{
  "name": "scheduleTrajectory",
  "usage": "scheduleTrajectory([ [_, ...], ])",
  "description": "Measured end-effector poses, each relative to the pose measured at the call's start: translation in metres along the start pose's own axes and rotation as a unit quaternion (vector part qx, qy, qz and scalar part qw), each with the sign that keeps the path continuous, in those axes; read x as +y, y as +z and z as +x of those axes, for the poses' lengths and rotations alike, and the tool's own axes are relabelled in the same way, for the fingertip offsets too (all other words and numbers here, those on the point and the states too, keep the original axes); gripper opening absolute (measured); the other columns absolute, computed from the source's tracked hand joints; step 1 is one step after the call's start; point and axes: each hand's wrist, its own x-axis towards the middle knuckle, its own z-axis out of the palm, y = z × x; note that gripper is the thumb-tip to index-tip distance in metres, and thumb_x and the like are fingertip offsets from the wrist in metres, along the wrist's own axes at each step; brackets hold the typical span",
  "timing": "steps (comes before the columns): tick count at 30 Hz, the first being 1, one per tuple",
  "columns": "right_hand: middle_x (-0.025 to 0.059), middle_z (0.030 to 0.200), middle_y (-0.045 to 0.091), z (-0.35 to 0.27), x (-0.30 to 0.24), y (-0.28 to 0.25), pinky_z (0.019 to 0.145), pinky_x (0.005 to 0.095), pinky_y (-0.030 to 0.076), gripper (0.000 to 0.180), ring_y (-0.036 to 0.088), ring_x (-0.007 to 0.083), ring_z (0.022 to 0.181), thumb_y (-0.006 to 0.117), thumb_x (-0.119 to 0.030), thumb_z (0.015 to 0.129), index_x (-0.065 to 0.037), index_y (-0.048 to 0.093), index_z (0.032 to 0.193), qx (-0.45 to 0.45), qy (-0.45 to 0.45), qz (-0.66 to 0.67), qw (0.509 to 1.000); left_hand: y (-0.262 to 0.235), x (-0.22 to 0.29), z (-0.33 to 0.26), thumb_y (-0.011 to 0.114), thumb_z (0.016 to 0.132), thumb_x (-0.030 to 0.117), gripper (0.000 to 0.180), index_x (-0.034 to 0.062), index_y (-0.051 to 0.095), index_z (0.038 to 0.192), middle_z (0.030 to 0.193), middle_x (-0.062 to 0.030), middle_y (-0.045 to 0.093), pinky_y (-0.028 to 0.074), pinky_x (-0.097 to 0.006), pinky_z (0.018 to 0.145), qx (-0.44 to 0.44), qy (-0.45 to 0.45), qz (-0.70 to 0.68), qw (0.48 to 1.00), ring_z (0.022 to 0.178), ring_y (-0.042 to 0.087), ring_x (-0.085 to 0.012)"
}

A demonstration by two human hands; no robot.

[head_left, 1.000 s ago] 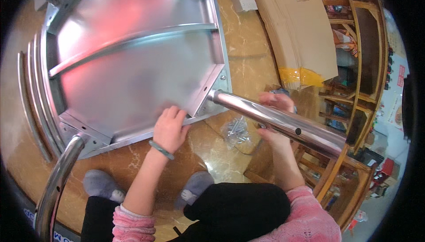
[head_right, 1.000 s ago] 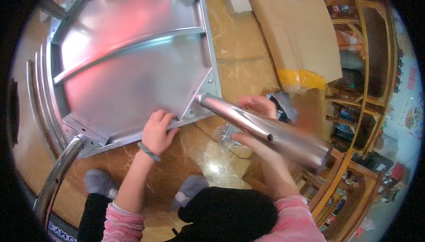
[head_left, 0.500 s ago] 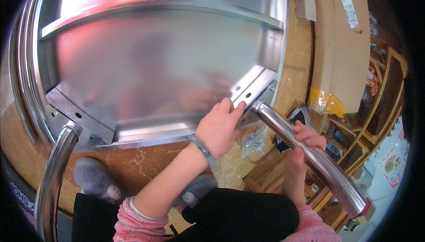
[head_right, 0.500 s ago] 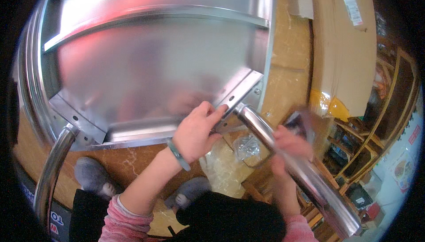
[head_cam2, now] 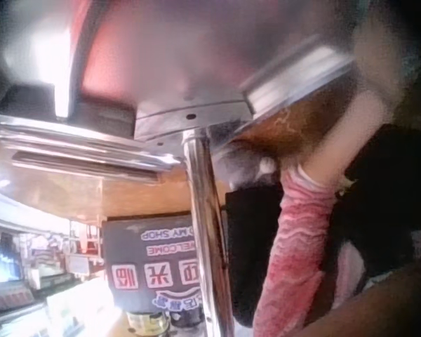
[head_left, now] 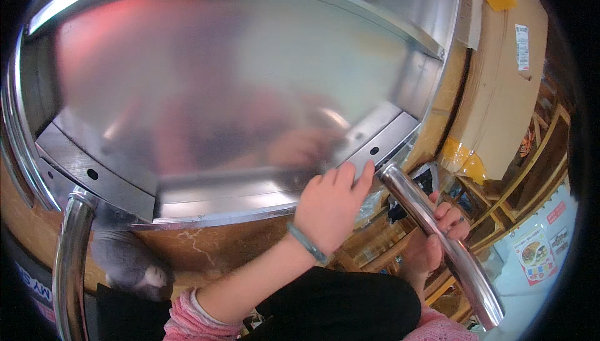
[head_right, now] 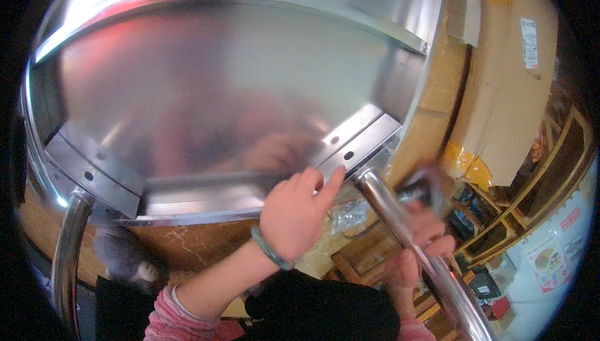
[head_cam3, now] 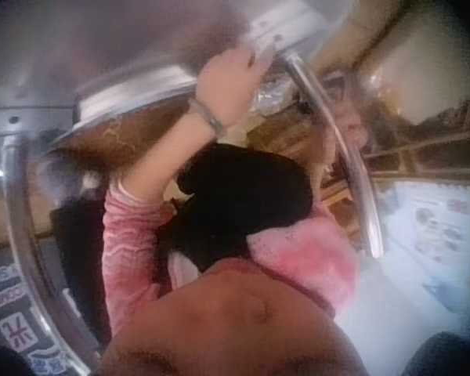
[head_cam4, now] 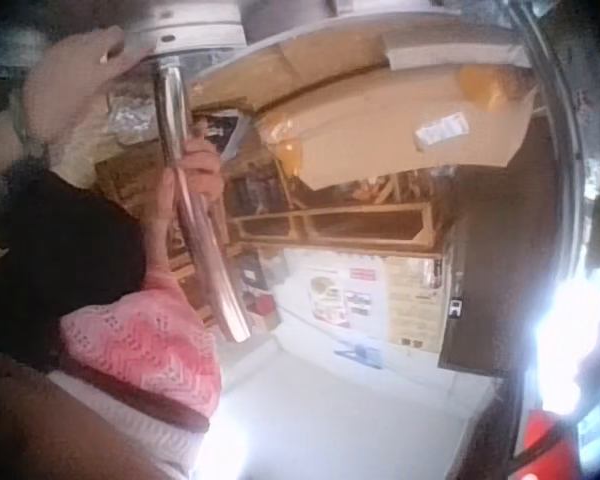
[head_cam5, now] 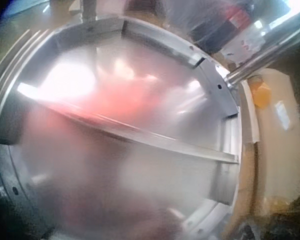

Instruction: The person assembles a metal frame by inserting cylindrical legs into a rectangular base and securing them with screws and an Allen key. The person repeatedly tightens fasteners at each leg joint while sitting on the floor.

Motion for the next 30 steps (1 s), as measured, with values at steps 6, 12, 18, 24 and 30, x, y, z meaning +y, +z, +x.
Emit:
scheduleTrajectory([
  [6,-0.0026,0.075,0.043,-0.013,0.010,0.016,0.098,0.0468,0.029,0.026,0.045,0.0176,0.083,0.060,-0.012,0.072,-0.016,0.037,0.084,0.161,0.018,-0.039,0.986,0.014,-0.008,-0.005,0.052,0.066,0.013,0.048,0.0065,0.058,0.113,0.079,0.0013,0.047,0.038,-0.023,0.052,0.101,0.092,0.099,0.986,0.065,0.047,-0.0106],
  [12,-0.0035,0.072,0.045,-0.001,0.003,-0.007,0.106,0.0454,0.023,0.029,0.046,0.0139,0.083,0.067,-0.007,0.067,-0.016,0.041,0.075,-0.031,0.030,-0.056,0.997,0.017,-0.009,-0.001,0.052,0.065,0.011,0.044,0.0036,0.061,0.107,0.079,0.0025,0.050,0.035,-0.020,0.049,0.135,0.096,0.094,0.982,0.062,0.045,-0.0091],
  [18,-0.0040,0.069,0.046,0.003,0.006,-0.014,0.107,0.0465,0.021,0.029,0.047,0.0144,0.083,0.069,-0.003,0.073,-0.017,0.043,0.071,-0.080,0.049,0.002,0.996,0.018,-0.010,-0.004,0.052,0.065,0.011,0.046,0.0022,0.060,0.110,0.082,0.0022,0.052,0.037,-0.020,0.050,0.136,0.097,0.101,0.981,0.064,0.047,-0.0087],
  [24,-0.0043,0.072,0.046,-0.008,0.011,-0.011,0.107,0.0471,0.022,0.032,0.048,0.0156,0.086,0.071,0.000,0.070,-0.018,0.044,0.073,-0.033,0.040,0.018,0.998,0.025,-0.006,-0.013,0.051,0.065,0.010,0.048,0.0012,0.058,0.112,0.084,0.0006,0.054,0.039,-0.021,0.052,0.125,0.088,0.111,0.982,0.067,0.050,-0.0098],
  [30,-0.0027,0.073,0.047,-0.006,0.018,-0.017,0.107,0.0462,0.023,0.027,0.048,0.0163,0.087,0.070,-0.008,0.075,-0.017,0.045,0.074,-0.057,0.015,0.046,0.997,0.024,-0.005,-0.011,0.051,0.066,0.009,0.048,0.0017,0.058,0.114,0.088,-0.0006,0.055,0.041,-0.022,0.055,0.123,0.093,0.107,0.982,0.070,0.051,-0.0108],
])
